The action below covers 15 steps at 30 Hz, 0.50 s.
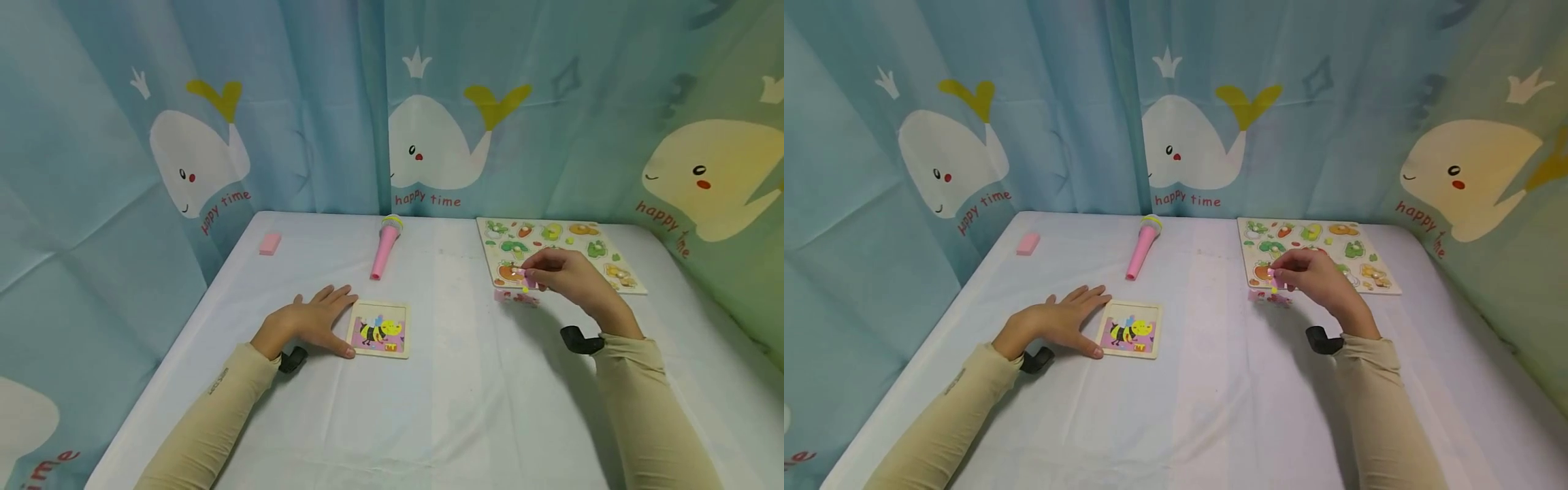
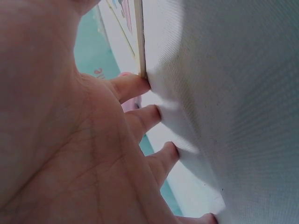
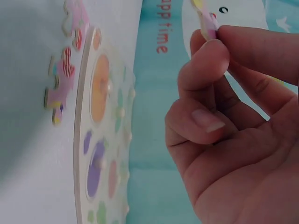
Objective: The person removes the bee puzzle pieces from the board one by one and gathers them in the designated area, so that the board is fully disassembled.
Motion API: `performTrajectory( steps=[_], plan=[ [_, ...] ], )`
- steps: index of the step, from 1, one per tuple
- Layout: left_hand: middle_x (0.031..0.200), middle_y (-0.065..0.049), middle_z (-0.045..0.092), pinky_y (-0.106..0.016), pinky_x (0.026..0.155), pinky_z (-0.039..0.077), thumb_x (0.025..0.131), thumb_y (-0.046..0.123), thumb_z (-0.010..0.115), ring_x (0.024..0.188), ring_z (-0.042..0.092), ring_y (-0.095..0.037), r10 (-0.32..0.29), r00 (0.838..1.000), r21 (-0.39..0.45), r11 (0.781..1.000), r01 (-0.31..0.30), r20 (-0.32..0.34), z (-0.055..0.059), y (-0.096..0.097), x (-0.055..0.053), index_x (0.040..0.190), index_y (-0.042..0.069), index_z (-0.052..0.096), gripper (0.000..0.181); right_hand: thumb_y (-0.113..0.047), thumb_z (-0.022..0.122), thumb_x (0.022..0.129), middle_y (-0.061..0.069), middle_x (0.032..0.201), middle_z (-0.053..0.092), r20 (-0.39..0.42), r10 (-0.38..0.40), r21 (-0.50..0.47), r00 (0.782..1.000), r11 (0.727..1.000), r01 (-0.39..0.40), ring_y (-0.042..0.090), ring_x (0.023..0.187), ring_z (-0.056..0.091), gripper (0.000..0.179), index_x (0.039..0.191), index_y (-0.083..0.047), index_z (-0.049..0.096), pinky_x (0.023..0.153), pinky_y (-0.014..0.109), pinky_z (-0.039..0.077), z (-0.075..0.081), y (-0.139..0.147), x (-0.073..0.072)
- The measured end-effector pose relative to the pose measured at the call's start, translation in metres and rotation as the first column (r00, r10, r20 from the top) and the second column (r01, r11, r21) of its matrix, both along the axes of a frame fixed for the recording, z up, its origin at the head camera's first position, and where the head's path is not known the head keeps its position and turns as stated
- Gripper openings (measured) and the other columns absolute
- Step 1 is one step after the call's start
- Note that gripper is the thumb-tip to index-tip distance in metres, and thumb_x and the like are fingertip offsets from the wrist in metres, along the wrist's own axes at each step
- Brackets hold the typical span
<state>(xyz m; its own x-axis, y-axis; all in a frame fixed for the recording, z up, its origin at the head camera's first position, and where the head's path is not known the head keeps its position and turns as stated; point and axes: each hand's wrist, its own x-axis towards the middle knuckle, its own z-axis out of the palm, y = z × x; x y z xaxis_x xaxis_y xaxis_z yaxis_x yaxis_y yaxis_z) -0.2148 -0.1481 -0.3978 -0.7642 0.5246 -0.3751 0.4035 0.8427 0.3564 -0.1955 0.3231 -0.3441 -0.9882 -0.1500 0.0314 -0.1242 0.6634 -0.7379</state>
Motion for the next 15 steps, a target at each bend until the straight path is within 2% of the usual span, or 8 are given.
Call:
performTrajectory(
  steps=[8, 15],
  plan=[
    [0.180, -0.008, 0.007, -0.081, 0.117, 0.006, 0.084, 0.060, 0.085, 0.164, 0.002, -0.037, -0.006, 1.000, -0.003, 1.000, 0.006, 0.007, 0.001, 0.001, 0.001, 0.172, 0.013, 0.021, 0.119, -0.014, 0.065, 0.109, 0.010, 0.098, 0.068, 0.060, -0.022, 0.052, 0.998, 0.998, 0.019, 0.019, 0.082, 0.059, 0.026, 0.124, 0.007, 0.066, 0.071, 0.030, 0.052, 0.001, 0.018, 0.000],
    [0.180, -0.010, 0.008, -0.082, 0.117, 0.007, 0.084, 0.059, 0.086, 0.163, 0.003, -0.039, -0.015, 1.000, 0.004, 1.000, 0.015, -0.001, 0.003, 0.001, 0.002, 0.172, 0.012, 0.022, 0.118, -0.009, 0.064, 0.108, 0.007, 0.098, 0.071, 0.100, -0.043, 0.087, 0.994, 0.996, 0.034, 0.018, 0.083, 0.062, 0.029, 0.127, 0.012, 0.065, 0.074, 0.030, 0.053, 0.001, 0.035, 0.001]
  ],
)
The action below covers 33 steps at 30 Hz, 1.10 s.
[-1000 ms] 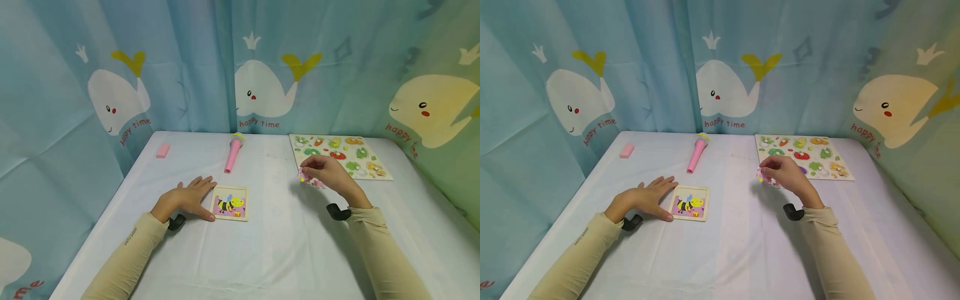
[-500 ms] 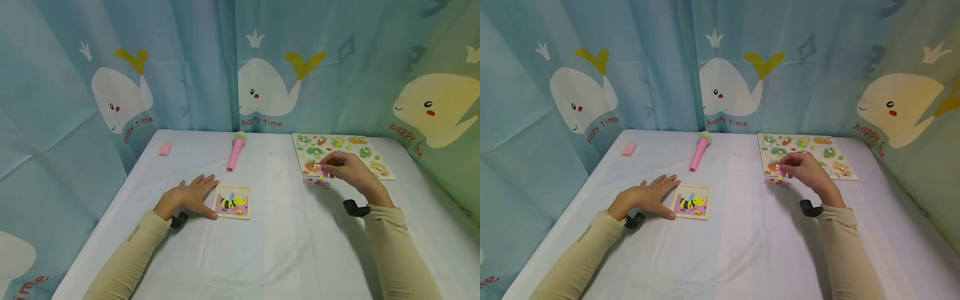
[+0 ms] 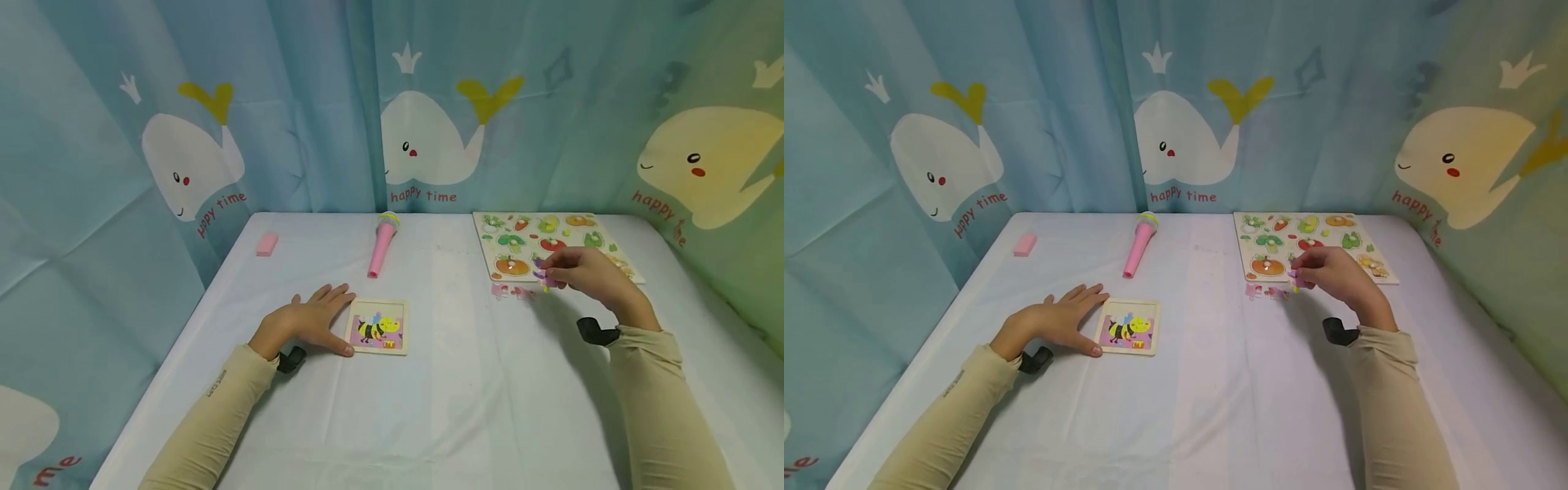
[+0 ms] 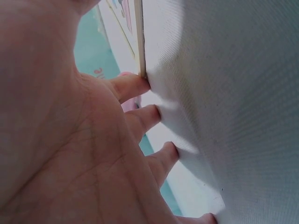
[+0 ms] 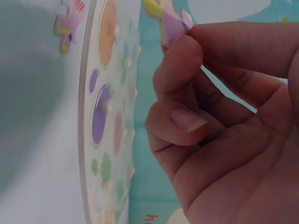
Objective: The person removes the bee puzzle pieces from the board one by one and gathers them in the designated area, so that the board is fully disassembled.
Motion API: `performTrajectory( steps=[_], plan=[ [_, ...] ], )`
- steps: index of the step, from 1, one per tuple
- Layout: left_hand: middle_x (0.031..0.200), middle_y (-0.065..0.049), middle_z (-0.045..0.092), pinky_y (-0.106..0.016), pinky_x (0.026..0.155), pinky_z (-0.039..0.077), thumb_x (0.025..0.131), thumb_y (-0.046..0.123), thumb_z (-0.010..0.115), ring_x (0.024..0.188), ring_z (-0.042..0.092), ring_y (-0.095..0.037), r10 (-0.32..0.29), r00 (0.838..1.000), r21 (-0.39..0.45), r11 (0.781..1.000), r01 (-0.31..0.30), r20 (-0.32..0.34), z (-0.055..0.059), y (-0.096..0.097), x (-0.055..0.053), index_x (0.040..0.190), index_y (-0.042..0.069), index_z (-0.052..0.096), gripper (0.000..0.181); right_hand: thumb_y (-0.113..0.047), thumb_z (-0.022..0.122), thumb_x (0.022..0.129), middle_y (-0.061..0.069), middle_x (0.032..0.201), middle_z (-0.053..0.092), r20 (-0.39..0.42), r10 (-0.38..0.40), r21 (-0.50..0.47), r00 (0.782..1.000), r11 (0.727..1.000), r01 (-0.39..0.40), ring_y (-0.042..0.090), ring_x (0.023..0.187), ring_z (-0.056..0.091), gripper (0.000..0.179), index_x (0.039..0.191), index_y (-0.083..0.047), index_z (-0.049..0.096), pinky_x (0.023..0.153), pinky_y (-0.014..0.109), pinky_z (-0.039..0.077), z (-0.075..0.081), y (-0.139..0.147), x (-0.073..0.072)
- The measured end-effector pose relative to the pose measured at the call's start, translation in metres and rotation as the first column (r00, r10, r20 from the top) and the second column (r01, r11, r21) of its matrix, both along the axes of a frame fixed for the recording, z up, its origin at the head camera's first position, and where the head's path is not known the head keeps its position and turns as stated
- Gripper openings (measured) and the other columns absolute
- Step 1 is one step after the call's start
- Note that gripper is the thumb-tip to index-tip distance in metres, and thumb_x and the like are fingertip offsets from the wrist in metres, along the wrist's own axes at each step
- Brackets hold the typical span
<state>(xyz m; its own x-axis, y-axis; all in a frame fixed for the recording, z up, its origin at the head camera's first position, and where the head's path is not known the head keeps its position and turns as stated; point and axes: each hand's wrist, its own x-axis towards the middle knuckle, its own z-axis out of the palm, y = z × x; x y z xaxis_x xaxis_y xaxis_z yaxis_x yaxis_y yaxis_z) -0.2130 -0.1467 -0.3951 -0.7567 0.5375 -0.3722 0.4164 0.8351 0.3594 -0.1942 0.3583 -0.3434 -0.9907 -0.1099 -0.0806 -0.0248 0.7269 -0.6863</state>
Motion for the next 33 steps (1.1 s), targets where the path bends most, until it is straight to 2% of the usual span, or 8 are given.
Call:
performTrajectory(
  steps=[6, 13, 17, 24, 33],
  plan=[
    [0.180, -0.010, 0.008, -0.082, 0.117, 0.006, 0.084, 0.060, 0.085, 0.164, 0.002, -0.039, -0.005, 1.000, -0.007, 1.000, 0.005, -0.004, 0.001, 0.000, 0.000, 0.172, 0.012, 0.022, 0.118, -0.007, 0.061, 0.108, 0.008, 0.097, 0.069, 0.053, -0.014, 0.032, 0.998, 0.999, 0.012, 0.021, 0.084, 0.059, 0.026, 0.125, 0.012, 0.064, 0.069, 0.031, 0.050, -0.003, 0.011, -0.002],
    [0.180, -0.010, 0.008, -0.082, 0.117, 0.006, 0.084, 0.060, 0.085, 0.164, 0.002, -0.039, -0.001, 1.000, -0.008, 1.000, 0.001, -0.001, 0.002, 0.000, 0.000, 0.172, 0.012, 0.021, 0.119, -0.005, 0.060, 0.107, 0.012, 0.103, 0.066, 0.112, -0.019, 0.030, 0.994, 0.999, 0.016, 0.023, 0.088, 0.057, 0.024, 0.123, 0.012, 0.064, 0.071, 0.033, 0.048, -0.015, 0.015, -0.006],
    [0.179, -0.011, 0.008, -0.083, 0.116, 0.006, 0.084, 0.060, 0.085, 0.163, 0.002, -0.039, -0.003, 1.000, -0.008, 1.000, 0.003, -0.005, 0.001, 0.000, 0.000, 0.172, 0.012, 0.022, 0.119, -0.003, 0.060, 0.106, 0.012, 0.102, 0.068, 0.098, -0.028, 0.018, 0.995, 0.999, 0.026, 0.022, 0.085, 0.059, 0.024, 0.123, 0.014, 0.064, 0.070, 0.033, 0.050, -0.022, 0.016, -0.009],
    [0.180, -0.010, 0.008, -0.082, 0.117, 0.006, 0.084, 0.061, 0.084, 0.164, 0.002, -0.039, -0.004, 1.000, -0.012, 1.000, 0.004, -0.001, -0.001, 0.001, -0.002, 0.172, 0.012, 0.022, 0.118, -0.003, 0.061, 0.105, 0.007, 0.091, 0.069, 0.095, -0.092, 0.036, 0.991, 0.995, 0.089, 0.023, 0.082, 0.061, 0.024, 0.123, 0.013, 0.065, 0.068, 0.032, 0.051, -0.032, 0.021, -0.012],
    [0.180, -0.010, 0.007, -0.081, 0.117, 0.005, 0.085, 0.061, 0.084, 0.164, 0.001, -0.038, -0.004, 1.000, -0.015, 1.000, 0.004, -0.001, 0.000, 0.001, -0.002, 0.173, 0.013, 0.020, 0.119, -0.002, 0.061, 0.105, 0.006, 0.090, 0.070, 0.085, -0.091, 0.038, 0.992, 0.995, 0.088, 0.021, 0.080, 0.061, 0.022, 0.120, 0.012, 0.068, 0.069, 0.031, 0.049, -0.039, 0.021, -0.014]
  ],
)
